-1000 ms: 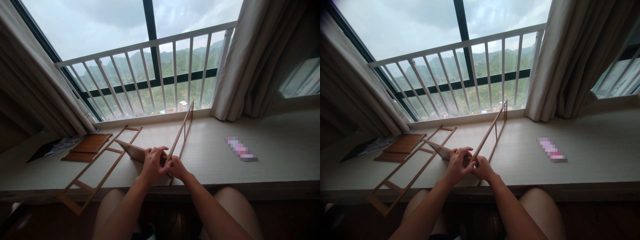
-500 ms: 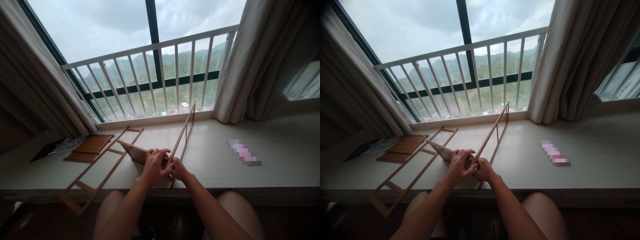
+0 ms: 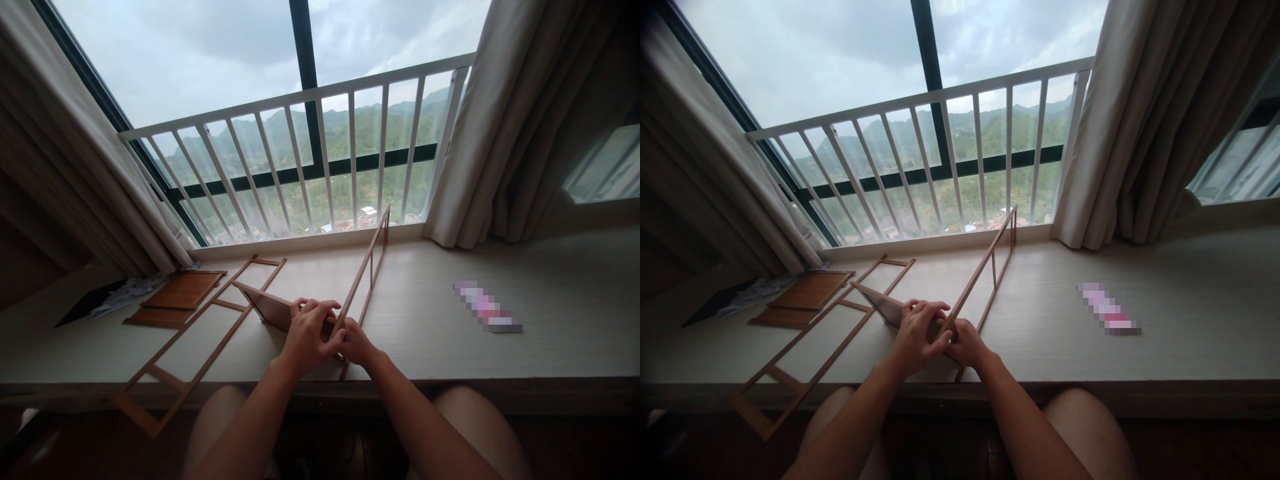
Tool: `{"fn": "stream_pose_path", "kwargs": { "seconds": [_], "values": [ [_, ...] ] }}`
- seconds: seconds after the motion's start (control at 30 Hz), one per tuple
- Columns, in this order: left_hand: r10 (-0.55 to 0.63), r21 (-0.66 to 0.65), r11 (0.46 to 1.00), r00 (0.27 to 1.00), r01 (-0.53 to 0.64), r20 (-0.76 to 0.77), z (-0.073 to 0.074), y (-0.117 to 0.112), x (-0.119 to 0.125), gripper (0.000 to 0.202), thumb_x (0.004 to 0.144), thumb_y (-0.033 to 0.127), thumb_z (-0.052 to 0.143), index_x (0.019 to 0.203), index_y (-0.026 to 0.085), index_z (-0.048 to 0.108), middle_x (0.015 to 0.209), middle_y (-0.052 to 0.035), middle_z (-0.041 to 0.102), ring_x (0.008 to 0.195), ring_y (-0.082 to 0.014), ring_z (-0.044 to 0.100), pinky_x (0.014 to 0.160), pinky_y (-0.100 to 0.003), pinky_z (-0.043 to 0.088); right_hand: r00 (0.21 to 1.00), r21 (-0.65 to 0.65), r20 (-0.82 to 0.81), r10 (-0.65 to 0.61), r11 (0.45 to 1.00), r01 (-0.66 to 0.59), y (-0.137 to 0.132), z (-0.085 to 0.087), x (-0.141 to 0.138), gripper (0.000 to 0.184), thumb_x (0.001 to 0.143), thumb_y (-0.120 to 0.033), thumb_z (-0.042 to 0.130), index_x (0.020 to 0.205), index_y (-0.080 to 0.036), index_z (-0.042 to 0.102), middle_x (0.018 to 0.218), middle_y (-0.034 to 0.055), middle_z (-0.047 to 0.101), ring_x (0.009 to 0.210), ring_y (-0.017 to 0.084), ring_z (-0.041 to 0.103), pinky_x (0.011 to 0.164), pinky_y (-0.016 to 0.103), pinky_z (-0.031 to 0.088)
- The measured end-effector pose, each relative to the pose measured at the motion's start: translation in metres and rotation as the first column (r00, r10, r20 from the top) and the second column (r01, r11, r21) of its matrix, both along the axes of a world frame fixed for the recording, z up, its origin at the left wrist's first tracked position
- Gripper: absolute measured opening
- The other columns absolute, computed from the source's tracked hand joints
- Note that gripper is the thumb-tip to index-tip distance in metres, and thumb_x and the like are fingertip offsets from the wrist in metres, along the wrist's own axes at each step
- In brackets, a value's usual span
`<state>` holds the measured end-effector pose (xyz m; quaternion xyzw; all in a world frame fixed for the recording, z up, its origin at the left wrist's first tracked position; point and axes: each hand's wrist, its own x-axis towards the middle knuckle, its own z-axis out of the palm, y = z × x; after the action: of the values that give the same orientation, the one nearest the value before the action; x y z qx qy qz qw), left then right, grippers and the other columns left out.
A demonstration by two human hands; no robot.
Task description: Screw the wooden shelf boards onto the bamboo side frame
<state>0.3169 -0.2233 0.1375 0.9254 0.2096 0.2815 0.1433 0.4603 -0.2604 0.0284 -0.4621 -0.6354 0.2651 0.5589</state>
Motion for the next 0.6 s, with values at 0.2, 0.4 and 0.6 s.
{"fn": "stream_pose_path", "kwargs": {
  "seconds": [0.2,0.4,0.6],
  "values": [
    [-0.003,0.007,1.0,1.0,0.003,-0.002,0.001,0.001,0.001,0.042,0.077,0.029,0.065,0.117,0.025,0.056,0.093,0.0,0.069,0.097,-0.0211,0.061,0.105,-0.045,0.026,1.0,0.007,-0.005,-0.002,1.0,0.002,0.0,0.002,0.0,0.016,0.077,-0.017,0.058,0.089,-0.016,0.068,0.079,0.0023,0.067,0.072,0.016,0.06,0.069,0.026,0.051],
    [0.015,0.062,0.998,1.0,-0.014,-0.019,0.01,-0.003,0.0,0.04,0.078,0.033,0.066,0.117,0.026,0.058,0.092,0.0,0.071,0.104,-0.0232,0.06,0.112,-0.049,0.018,1.0,0.008,0.003,-0.004,1.0,0.004,0.0,0.001,0.002,0.012,0.079,-0.021,0.059,0.086,-0.015,0.067,0.076,0.0019,0.066,0.071,0.016,0.059,0.067,0.025,0.05],
    [0.026,0.057,0.998,0.998,-0.023,-0.051,0.013,-0.004,-0.002,0.041,0.08,0.037,0.066,0.119,0.026,0.057,0.098,-0.002,0.072,0.109,-0.0238,0.059,0.115,-0.051,0.015,1.0,0.01,0.022,-0.015,1.0,0.015,-0.001,0.003,0.002,0.012,0.082,-0.026,0.06,0.081,-0.015,0.065,0.079,0.0025,0.066,0.072,0.015,0.059,0.067,0.024,0.049]
  ]
}}
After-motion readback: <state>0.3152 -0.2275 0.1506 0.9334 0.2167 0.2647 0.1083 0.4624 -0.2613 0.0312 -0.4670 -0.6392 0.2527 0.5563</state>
